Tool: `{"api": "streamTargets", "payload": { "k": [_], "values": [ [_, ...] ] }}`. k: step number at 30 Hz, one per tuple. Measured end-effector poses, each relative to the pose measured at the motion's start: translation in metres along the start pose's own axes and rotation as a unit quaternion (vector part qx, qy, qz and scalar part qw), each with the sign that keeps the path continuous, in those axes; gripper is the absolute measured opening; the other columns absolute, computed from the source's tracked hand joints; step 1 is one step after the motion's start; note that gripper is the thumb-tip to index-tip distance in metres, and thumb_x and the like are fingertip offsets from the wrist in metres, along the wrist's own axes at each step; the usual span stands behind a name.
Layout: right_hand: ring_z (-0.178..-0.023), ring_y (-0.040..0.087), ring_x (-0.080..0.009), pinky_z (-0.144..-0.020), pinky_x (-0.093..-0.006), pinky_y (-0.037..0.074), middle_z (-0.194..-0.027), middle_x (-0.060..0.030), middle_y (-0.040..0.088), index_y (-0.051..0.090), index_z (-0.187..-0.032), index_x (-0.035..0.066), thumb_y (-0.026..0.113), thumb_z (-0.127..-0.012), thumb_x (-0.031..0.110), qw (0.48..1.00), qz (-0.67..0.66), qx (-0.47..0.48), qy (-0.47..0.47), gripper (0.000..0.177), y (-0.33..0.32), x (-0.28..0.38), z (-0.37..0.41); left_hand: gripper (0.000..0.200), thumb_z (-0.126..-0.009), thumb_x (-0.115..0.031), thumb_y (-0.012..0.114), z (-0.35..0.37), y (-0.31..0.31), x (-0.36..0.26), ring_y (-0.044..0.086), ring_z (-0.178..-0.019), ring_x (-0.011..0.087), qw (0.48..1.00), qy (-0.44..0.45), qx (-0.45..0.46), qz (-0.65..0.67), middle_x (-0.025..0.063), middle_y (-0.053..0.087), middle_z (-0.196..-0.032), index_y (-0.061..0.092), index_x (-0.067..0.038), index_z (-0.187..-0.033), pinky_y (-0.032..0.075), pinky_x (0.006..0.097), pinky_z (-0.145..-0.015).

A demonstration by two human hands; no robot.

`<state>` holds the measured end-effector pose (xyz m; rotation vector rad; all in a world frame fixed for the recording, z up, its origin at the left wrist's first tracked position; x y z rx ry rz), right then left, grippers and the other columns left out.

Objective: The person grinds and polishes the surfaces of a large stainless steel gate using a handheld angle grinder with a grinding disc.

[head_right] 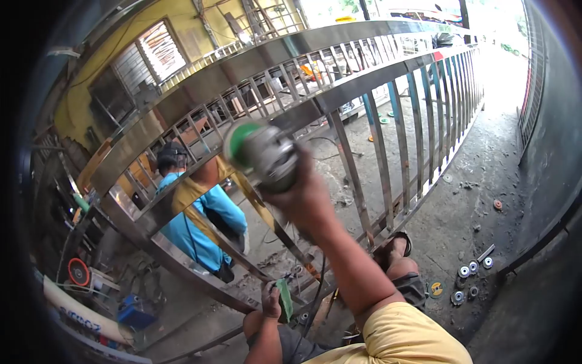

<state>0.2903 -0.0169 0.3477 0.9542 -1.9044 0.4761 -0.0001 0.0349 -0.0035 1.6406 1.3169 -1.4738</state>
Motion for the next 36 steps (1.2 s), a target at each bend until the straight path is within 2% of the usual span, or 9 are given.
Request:
{"api": "streamTargets", "payload": {
  "k": [5, 8, 10, 14, 16, 21, 25, 30, 36],
  "values": [
    [-0.097, 0.065, -0.0189, -0.081, -0.0322, 0.056, -0.114, -0.0148, 0.064, 0.037, -0.138, -0.002, 0.091, -0.073, 0.024, 0.991, -0.066, -0.119, 0.008, 0.088, -0.092, -0.046, -0.054, 0.043, -0.09, -0.036, 0.06, -0.001, 0.007, -0.004, 0.048, -0.108, 0.0207, 0.995, -0.059, 0.007, 0.076, 0.0108, 0.04, -0.122, 0.062, 0.003, -0.106, 0.041, 0.0349, -0.096],
    [-0.095, 0.066, -0.0171, -0.077, -0.0302, 0.057, -0.11, -0.012, 0.064, 0.039, -0.134, 0.002, 0.089, -0.077, 0.022, 0.986, 0.049, -0.159, -0.016, 0.079, -0.102, -0.056, -0.055, 0.043, -0.089, -0.036, 0.061, -0.001, 0.007, -0.009, 0.048, -0.107, 0.0208, 0.994, -0.072, 0.024, 0.076, 0.0112, 0.04, -0.122, 0.062, 0.003, -0.107, 0.041, 0.0349, -0.096],
    [-0.095, 0.066, -0.0196, -0.078, -0.0315, 0.057, -0.11, -0.0136, 0.064, 0.038, -0.139, 0.004, 0.09, -0.074, 0.024, 0.987, 0.089, -0.126, 0.046, 0.086, -0.08, -0.034, -0.033, 0.044, -0.09, -0.037, 0.061, -0.006, 0.008, -0.007, 0.05, -0.105, 0.0205, 0.999, -0.034, 0.013, 0.033, 0.0115, 0.043, -0.122, 0.062, 0.002, -0.11, 0.042, 0.034, -0.095],
    [-0.104, 0.066, -0.0314, -0.088, -0.0417, 0.055, -0.117, -0.0234, 0.062, 0.03, -0.146, 0.009, 0.093, -0.069, 0.026, 0.993, 0.071, -0.022, -0.087, 0.101, 0.01, -0.015, 0.016, 0.052, -0.094, -0.046, 0.058, 0.001, 0.014, -0.029, 0.057, -0.098, 0.0188, 0.994, -0.087, 0.032, 0.063, 0.0097, 0.059, -0.112, 0.06, 0.0, -0.118, 0.046, 0.0334, -0.087],
    [-0.105, 0.067, -0.0391, -0.089, -0.042, 0.055, -0.117, -0.0254, 0.063, 0.038, -0.141, 0.003, 0.094, -0.068, 0.029, 0.99, 0.061, 0.022, -0.128, 0.097, 0.058, -0.001, 0.041, 0.044, -0.093, -0.038, 0.061, -0.001, 0.015, -0.044, 0.059, -0.095, 0.0184, 1.0, -0.024, -0.012, -0.007, 0.0083, 0.065, -0.101, 0.063, 0.001, -0.114, 0.046, 0.0336, -0.09],
    [-0.094, 0.065, -0.0426, -0.08, -0.0488, 0.054, -0.103, -0.0226, 0.064, 0.044, -0.142, -0.001, 0.091, -0.066, 0.024, 0.972, 0.021, 0.125, -0.197, 0.093, 0.136, 0.023, 0.081, 0.043, -0.096, -0.04, 0.059, -0.006, 0.013, -0.031, 0.052, -0.111, 0.0288, 0.996, 0.092, 0.008, -0.019, 0.0128, 0.064, -0.111, 0.065, -0.001, -0.112, 0.034, 0.043, -0.103],
    [-0.102, 0.066, -0.0427, -0.085, -0.0455, 0.055, -0.112, -0.0245, 0.064, 0.042, -0.142, -0.002, 0.092, -0.069, 0.026, 0.977, 0.021, 0.08, -0.198, 0.093, 0.138, 0.019, 0.08, 0.045, -0.095, -0.044, 0.06, -0.003, 0.007, -0.014, 0.053, -0.106, 0.029, 1.0, 0.029, 0.01, -0.005, 0.013, 0.063, -0.109, 0.066, -0.002, -0.112, 0.037, 0.0428, -0.097],
    [-0.106, 0.065, -0.0259, -0.089, -0.0384, 0.055, -0.12, -0.0203, 0.061, 0.031, -0.144, 0.005, 0.092, -0.07, 0.02, 0.995, 0.018, 0.035, -0.09, 0.098, 0.091, 0.02, 0.049, 0.049, -0.092, -0.046, 0.063, 0.002, 0.011, -0.037, 0.059, -0.083, 0.0233, 0.998, 0.009, -0.032, -0.06, 0.0118, 0.061, -0.095, 0.067, 0.0, -0.111, 0.047, 0.0359, -0.08],
    [-0.101, 0.07, -0.0402, -0.084, -0.0451, 0.058, -0.112, -0.0244, 0.067, 0.038, -0.144, 0.002, 0.09, -0.071, 0.027, 0.977, 0.081, 0.094, -0.173, 0.093, 0.113, 0.019, 0.074, 0.052, -0.091, -0.045, 0.065, -0.003, 0.014, -0.05, 0.059, -0.088, 0.0269, 0.998, 0.009, -0.028, -0.062, 0.0177, 0.062, -0.107, 0.067, 0.001, -0.115, 0.047, 0.0388, -0.085]
  ]
}}
Point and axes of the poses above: each hand's wrist, its own z-axis away from the middle knuckle, its own y-axis out of the palm, x = y × z, the point moved 3 cm from there along -z, towards the middle knuckle
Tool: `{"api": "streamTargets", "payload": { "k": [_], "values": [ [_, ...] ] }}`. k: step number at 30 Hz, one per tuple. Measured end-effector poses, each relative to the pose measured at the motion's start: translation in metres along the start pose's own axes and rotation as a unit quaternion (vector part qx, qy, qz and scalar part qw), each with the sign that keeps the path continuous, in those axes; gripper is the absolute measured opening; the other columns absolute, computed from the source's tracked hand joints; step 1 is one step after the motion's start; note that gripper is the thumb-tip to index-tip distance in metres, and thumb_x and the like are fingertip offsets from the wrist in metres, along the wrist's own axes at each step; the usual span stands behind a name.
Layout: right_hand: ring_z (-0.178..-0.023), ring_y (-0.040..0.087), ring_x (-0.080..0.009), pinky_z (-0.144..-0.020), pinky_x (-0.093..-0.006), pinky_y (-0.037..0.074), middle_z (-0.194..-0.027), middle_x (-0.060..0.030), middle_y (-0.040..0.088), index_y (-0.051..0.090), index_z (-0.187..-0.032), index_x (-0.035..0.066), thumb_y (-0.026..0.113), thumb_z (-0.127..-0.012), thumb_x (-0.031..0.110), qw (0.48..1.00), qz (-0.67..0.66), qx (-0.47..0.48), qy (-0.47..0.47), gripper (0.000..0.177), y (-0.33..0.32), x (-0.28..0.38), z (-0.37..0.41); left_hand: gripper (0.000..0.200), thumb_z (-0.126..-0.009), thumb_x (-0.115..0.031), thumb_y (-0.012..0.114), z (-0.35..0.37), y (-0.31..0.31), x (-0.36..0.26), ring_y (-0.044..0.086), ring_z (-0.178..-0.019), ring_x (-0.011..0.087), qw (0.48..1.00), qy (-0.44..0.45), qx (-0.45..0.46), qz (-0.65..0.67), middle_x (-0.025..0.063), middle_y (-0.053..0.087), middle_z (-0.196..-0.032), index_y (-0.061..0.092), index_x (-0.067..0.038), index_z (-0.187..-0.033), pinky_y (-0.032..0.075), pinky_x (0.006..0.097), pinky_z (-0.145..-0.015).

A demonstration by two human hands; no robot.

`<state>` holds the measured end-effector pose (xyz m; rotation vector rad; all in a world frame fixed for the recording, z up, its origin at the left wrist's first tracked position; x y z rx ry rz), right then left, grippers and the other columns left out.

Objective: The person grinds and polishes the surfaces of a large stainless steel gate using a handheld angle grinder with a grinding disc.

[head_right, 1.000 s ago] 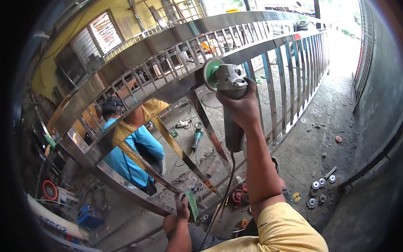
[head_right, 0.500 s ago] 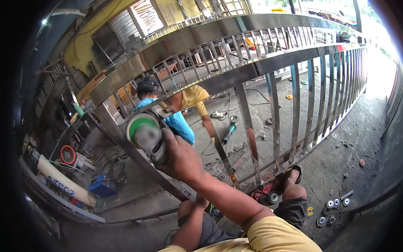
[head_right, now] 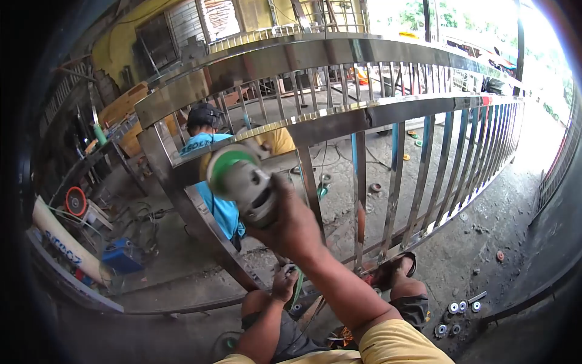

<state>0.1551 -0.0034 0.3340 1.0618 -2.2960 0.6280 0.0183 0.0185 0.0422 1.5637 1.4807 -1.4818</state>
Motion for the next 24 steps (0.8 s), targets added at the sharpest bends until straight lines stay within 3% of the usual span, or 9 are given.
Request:
{"api": "streamTargets", "payload": {
  "k": [3, 6, 8, 9, 11, 12, 16, 22, 24],
  "values": [
    [-0.103, 0.07, -0.0395, -0.087, -0.0414, 0.057, -0.112, -0.0257, 0.066, 0.033, -0.145, 0.005, 0.092, -0.069, 0.028, 0.999, -0.012, 0.045, 0.0, 0.099, 0.027, 0.016, 0.0, 0.051, -0.09, -0.043, 0.065, -0.005, 0.001, 0.023, 0.059, -0.093, 0.0326, 0.998, 0.06, 0.003, -0.019, 0.0221, 0.061, -0.114, 0.067, 0.001, -0.114, 0.047, 0.0421, -0.088],
    [-0.102, 0.07, -0.0383, -0.086, -0.0434, 0.057, -0.113, -0.024, 0.066, 0.032, -0.145, 0.007, 0.093, -0.069, 0.027, 0.998, -0.033, 0.054, 0.012, 0.1, 0.024, 0.015, -0.002, 0.051, -0.089, -0.046, 0.066, 0.001, -0.005, 0.026, 0.059, -0.096, 0.0376, 0.998, 0.036, 0.011, -0.045, 0.0247, 0.061, -0.112, 0.068, 0.0, -0.112, 0.047, 0.0454, -0.089],
    [-0.103, 0.064, -0.0318, -0.087, -0.0418, 0.056, -0.12, -0.0215, 0.059, 0.029, -0.147, 0.007, 0.094, -0.068, 0.025, 1.0, 0.019, 0.02, -0.001, 0.104, 0.009, -0.003, -0.001, 0.054, -0.088, -0.048, 0.066, 0.003, -0.009, 0.009, 0.06, -0.098, 0.0374, 0.998, -0.032, 0.023, -0.045, 0.0247, 0.06, -0.11, 0.068, 0.0, -0.112, 0.047, 0.0453, -0.09],
    [-0.106, 0.061, -0.0299, -0.088, -0.0407, 0.054, -0.125, -0.021, 0.055, 0.029, -0.147, 0.007, 0.093, -0.069, 0.024, 0.996, -0.058, 0.002, 0.062, 0.102, 0.005, -0.024, 0.001, 0.061, -0.087, -0.055, 0.065, 0.004, -0.01, 0.006, 0.06, -0.104, 0.0387, 0.997, -0.066, 0.032, -0.026, 0.025, 0.061, -0.11, 0.067, 0.0, -0.114, 0.048, 0.0442, -0.092],
    [-0.109, 0.061, -0.0253, -0.088, -0.0373, 0.054, -0.125, -0.0183, 0.057, 0.033, -0.146, 0.004, 0.093, -0.069, 0.023, 0.986, 0.124, -0.065, 0.087, 0.098, -0.033, -0.02, -0.002, 0.065, -0.087, -0.058, 0.064, 0.004, -0.007, 0.011, 0.06, -0.108, 0.0402, 0.997, -0.056, 0.026, -0.04, 0.0267, 0.059, -0.115, 0.067, 0.0, -0.116, 0.048, 0.0438, -0.094],
    [-0.108, 0.059, -0.0229, -0.089, -0.0362, 0.052, -0.124, -0.0166, 0.056, 0.034, -0.147, 0.005, 0.092, -0.07, 0.02, 0.99, 0.019, -0.097, 0.103, 0.098, -0.044, -0.033, -0.005, 0.067, -0.087, -0.06, 0.063, 0.003, -0.004, 0.014, 0.06, -0.109, 0.041, 0.997, -0.051, 0.024, -0.045, 0.0275, 0.059, -0.117, 0.066, 0.0, -0.117, 0.048, 0.0436, -0.095],
    [-0.115, 0.056, -0.0245, -0.096, -0.0368, 0.049, -0.129, -0.0162, 0.053, 0.033, -0.147, 0.006, 0.091, -0.071, 0.018, 0.98, 0.047, -0.161, 0.105, 0.096, -0.063, -0.045, -0.014, 0.075, -0.086, -0.066, 0.06, 0.0, -0.003, 0.015, 0.058, -0.118, 0.0465, 0.994, -0.051, 0.033, -0.086, 0.034, 0.048, -0.137, 0.063, -0.002, -0.126, 0.046, 0.0468, -0.102],
    [-0.116, 0.056, -0.0278, -0.098, -0.0408, 0.049, -0.125, -0.0162, 0.054, 0.035, -0.145, 0.005, 0.092, -0.069, 0.017, 0.993, 0.105, -0.046, 0.016, 0.096, 0.006, 0.011, 0.002, 0.075, -0.087, -0.065, 0.06, 0.008, -0.003, 0.016, 0.058, -0.121, 0.0448, 0.992, -0.106, 0.043, -0.059, 0.0328, 0.047, -0.139, 0.062, -0.003, -0.129, 0.047, 0.0458, -0.103],
    [-0.115, 0.057, -0.0267, -0.093, -0.0377, 0.051, -0.125, -0.0167, 0.055, 0.034, -0.146, 0.006, 0.093, -0.068, 0.019, 0.995, -0.012, 0.053, 0.088, 0.098, 0.034, 0.034, 0.002, 0.074, -0.087, -0.064, 0.061, 0.009, -0.005, 0.021, 0.058, -0.12, 0.0438, 0.992, -0.118, 0.039, -0.035, 0.0321, 0.047, -0.139, 0.062, -0.002, -0.128, 0.046, 0.0445, -0.104]
  ]
}}
Point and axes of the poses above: each hand's wrist, its own z-axis away from the middle knuckle, its own y-axis out of the palm, x = y × z, the point moved 3 cm from there along -z, towards the middle knuckle
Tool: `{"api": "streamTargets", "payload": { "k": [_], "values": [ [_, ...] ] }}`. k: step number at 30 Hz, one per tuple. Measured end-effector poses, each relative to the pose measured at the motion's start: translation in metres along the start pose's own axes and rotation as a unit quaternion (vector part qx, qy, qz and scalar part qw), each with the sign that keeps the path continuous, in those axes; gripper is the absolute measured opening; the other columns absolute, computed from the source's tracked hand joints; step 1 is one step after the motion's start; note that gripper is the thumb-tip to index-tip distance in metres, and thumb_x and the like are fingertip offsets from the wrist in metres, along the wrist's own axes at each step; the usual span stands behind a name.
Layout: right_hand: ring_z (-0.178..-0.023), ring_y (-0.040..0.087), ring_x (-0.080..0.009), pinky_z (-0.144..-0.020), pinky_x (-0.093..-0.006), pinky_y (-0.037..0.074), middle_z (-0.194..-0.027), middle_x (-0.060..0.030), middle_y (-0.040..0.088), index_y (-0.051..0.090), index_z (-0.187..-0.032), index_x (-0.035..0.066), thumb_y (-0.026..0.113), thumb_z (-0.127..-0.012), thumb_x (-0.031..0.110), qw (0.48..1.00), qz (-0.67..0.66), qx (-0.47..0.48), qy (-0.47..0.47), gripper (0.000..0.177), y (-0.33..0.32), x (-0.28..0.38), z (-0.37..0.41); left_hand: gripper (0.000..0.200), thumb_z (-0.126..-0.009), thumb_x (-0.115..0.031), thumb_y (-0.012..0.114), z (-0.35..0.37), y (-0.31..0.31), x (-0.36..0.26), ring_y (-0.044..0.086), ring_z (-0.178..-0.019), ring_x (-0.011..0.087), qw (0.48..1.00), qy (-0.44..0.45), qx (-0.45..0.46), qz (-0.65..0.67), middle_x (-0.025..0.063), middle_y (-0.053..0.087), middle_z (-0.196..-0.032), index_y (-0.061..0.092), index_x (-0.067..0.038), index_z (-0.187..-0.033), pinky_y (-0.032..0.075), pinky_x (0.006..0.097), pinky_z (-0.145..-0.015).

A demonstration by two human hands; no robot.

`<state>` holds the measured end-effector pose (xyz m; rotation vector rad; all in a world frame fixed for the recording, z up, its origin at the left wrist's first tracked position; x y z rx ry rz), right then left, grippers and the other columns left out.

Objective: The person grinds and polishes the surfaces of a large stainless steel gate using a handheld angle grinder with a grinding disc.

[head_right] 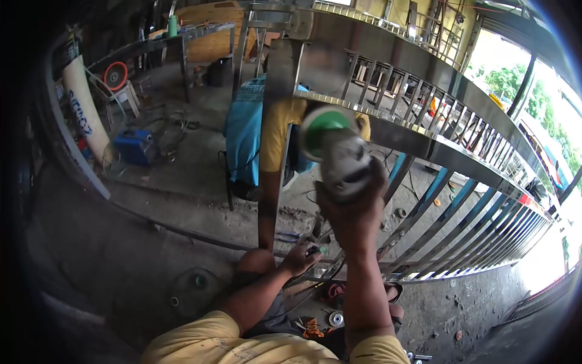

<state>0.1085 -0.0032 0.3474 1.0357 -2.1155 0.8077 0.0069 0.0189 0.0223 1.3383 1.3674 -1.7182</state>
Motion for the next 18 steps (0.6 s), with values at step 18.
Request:
{"api": "streamTargets", "payload": {
  "k": [18],
  "values": [
    [-0.09, 0.072, -0.0421, -0.074, -0.043, 0.06, -0.103, -0.0227, 0.069, 0.04, -0.138, 0.003, 0.091, -0.068, 0.023, 0.945, 0.148, 0.152, -0.249, 0.088, 0.046, -0.02, 0.035, 0.087, -0.085, -0.07, 0.059, 0.018, -0.007, 0.011, 0.06, -0.121, 0.0412, 0.998, -0.007, 0.049, -0.039, 0.0294, 0.057, -0.134, 0.054, -0.004, -0.14, 0.047, 0.0443, -0.103]
  ]
}}
Point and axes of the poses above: each hand's wrist, its own z-axis away from the middle knuckle, its own y-axis out of the palm, x = y × z, the point moved 3 cm from there along -z, towards the middle knuckle
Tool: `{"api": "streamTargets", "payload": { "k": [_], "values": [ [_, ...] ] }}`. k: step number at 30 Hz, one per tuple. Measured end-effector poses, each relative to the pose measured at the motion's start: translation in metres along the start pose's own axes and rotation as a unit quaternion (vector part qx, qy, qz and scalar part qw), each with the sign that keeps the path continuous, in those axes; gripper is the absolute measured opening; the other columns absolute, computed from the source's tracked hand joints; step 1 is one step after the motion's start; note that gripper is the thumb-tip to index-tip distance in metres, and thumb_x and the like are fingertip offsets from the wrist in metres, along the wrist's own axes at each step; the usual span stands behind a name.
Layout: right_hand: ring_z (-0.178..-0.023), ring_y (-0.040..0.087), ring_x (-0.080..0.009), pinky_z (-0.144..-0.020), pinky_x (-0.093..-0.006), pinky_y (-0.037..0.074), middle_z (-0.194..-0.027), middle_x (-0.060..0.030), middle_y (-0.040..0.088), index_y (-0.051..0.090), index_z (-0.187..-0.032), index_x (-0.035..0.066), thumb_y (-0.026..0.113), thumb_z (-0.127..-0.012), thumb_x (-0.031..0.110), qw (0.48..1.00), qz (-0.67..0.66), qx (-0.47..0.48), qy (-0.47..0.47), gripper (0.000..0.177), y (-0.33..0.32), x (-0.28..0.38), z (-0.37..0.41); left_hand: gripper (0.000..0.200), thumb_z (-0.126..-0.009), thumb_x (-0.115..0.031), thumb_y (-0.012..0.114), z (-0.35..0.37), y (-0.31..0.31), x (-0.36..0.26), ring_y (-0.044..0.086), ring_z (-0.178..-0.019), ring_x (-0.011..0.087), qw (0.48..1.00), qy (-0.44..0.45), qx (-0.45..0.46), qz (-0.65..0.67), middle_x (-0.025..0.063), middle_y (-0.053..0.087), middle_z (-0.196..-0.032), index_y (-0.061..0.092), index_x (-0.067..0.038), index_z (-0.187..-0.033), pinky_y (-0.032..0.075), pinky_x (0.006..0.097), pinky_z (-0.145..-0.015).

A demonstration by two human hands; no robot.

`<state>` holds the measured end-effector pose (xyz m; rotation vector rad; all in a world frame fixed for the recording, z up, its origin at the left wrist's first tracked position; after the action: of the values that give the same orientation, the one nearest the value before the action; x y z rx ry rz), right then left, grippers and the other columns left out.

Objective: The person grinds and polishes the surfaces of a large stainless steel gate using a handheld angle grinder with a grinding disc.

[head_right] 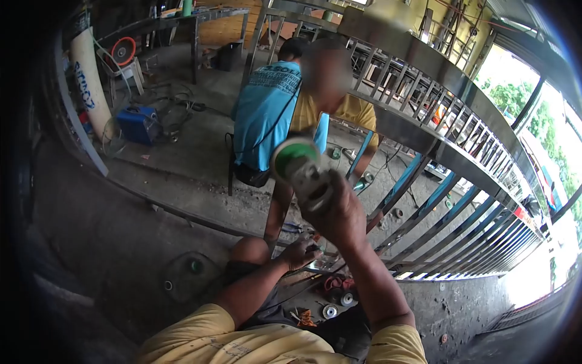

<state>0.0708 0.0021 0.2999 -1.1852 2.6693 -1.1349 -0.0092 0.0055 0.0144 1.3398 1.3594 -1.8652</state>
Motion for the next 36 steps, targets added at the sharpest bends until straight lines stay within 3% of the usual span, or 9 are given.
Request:
{"api": "streamTargets", "payload": {
  "k": [5, 8, 9, 13, 16, 24, 27, 29, 36],
  "values": [
    [-0.107, 0.065, -0.0323, -0.092, -0.0405, 0.054, -0.116, -0.0195, 0.062, 0.041, -0.141, 0.004, 0.093, -0.066, 0.019, 0.99, -0.08, -0.008, 0.114, 0.093, -0.016, 0.012, -0.032, 0.078, -0.083, -0.063, 0.067, 0.012, -0.01, -0.018, 0.066, -0.107, 0.0332, 0.999, -0.025, 0.0, 0.038, 0.0206, 0.066, -0.117, 0.058, 0.001, -0.127, 0.049, 0.0401, -0.097],
    [-0.107, 0.067, -0.0329, -0.092, -0.0412, 0.055, -0.116, -0.0207, 0.063, 0.038, -0.143, 0.006, 0.094, -0.066, 0.021, 0.997, -0.042, 0.002, 0.062, 0.096, -0.005, 0.009, -0.006, 0.074, -0.081, -0.063, 0.069, 0.028, 0.003, -0.007, 0.066, -0.108, 0.0345, 0.977, 0.142, -0.118, -0.104, 0.0213, 0.066, -0.117, 0.063, 0.001, -0.119, 0.05, 0.0417, -0.094],
    [-0.106, 0.067, -0.0335, -0.091, -0.0414, 0.056, -0.116, -0.0209, 0.064, 0.037, -0.144, 0.007, 0.094, -0.067, 0.022, 0.999, -0.011, 0.012, 0.037, 0.097, 0.002, 0.008, 0.003, 0.07, -0.079, -0.064, 0.07, 0.035, -0.002, -0.014, 0.067, -0.104, 0.0369, 0.995, 0.075, 0.039, -0.059, 0.0215, 0.068, -0.114, 0.067, -0.002, -0.111, 0.052, 0.0447, -0.088],
    [-0.092, 0.07, -0.043, -0.074, -0.0461, 0.059, -0.108, -0.0233, 0.068, 0.046, -0.136, 0.004, 0.089, -0.069, 0.025, 0.996, -0.029, 0.077, 0.032, 0.082, 0.043, -0.002, 0.061, 0.062, -0.076, -0.062, 0.073, 0.118, -0.009, -0.051, 0.07, -0.088, 0.0388, 0.972, 0.175, 0.103, -0.117, 0.02, 0.071, -0.091, 0.069, -0.006, -0.104, 0.053, 0.0485, -0.079],
    [-0.09, 0.07, -0.0417, -0.073, -0.0472, 0.058, -0.106, -0.0224, 0.068, 0.048, -0.135, 0.004, 0.088, -0.071, 0.024, 0.995, -0.035, 0.095, 0.001, 0.078, 0.077, -0.005, 0.104, 0.06, -0.076, -0.059, 0.074, 0.156, -0.017, -0.062, 0.07, -0.086, 0.0381, 0.965, 0.125, 0.194, -0.126, 0.0197, 0.071, -0.089, 0.069, -0.006, -0.102, 0.053, 0.0483, -0.078],
    [-0.1, 0.067, -0.0406, -0.083, -0.0498, 0.056, -0.114, -0.021, 0.065, 0.047, -0.14, 0.007, 0.085, -0.073, 0.038, 0.949, -0.02, 0.305, 0.078, 0.083, 0.148, -0.017, 0.214, 0.05, -0.077, -0.044, 0.072, 0.185, -0.059, -0.036, 0.07, -0.086, 0.034, 0.989, 0.143, -0.002, 0.045, 0.0172, 0.07, -0.093, 0.068, -0.004, -0.106, 0.054, 0.0419, -0.077],
    [-0.104, 0.066, -0.0401, -0.087, -0.0491, 0.055, -0.115, -0.0211, 0.065, 0.046, -0.142, 0.007, 0.085, -0.072, 0.038, 0.945, -0.014, 0.316, 0.08, 0.086, 0.14, -0.021, 0.222, 0.051, -0.081, -0.04, 0.068, 0.19, -0.089, -0.037, 0.07, -0.09, 0.0254, 0.993, 0.075, -0.017, 0.095, 0.0136, 0.07, -0.096, 0.066, -0.001, -0.113, 0.054, 0.0374, -0.082],
    [-0.1, 0.068, -0.0388, -0.083, -0.0474, 0.057, -0.112, -0.0208, 0.065, 0.047, -0.141, 0.007, 0.085, -0.073, 0.037, 0.941, -0.007, 0.324, 0.101, 0.083, 0.121, -0.017, 0.204, 0.047, -0.083, -0.038, 0.066, 0.19, -0.098, -0.024, 0.068, -0.09, 0.0242, 0.968, 0.092, -0.131, 0.192, 0.0133, 0.07, -0.099, 0.067, -0.001, -0.112, 0.053, 0.0366, -0.082],
    [-0.102, 0.069, -0.0352, -0.086, -0.0418, 0.058, -0.117, -0.0218, 0.065, 0.043, -0.142, 0.007, 0.092, -0.07, 0.022, 0.999, -0.022, 0.047, 0.013, 0.088, 0.034, -0.01, 0.072, 0.043, -0.095, -0.032, 0.05, 0.188, -0.126, 0.01, 0.065, -0.095, 0.0231, 0.853, 0.097, -0.425, 0.288, 0.0152, 0.07, -0.105, 0.066, 0.002, -0.114, 0.049, 0.0362, -0.089]
  ]
}}
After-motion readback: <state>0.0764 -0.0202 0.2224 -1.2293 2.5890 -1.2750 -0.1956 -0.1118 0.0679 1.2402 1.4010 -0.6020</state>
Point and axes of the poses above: each hand's wrist, its own z-axis away from the middle knuckle, its own y-axis out of the palm, x = y × z, the point moved 3 cm from there along -z, towards the middle knuckle
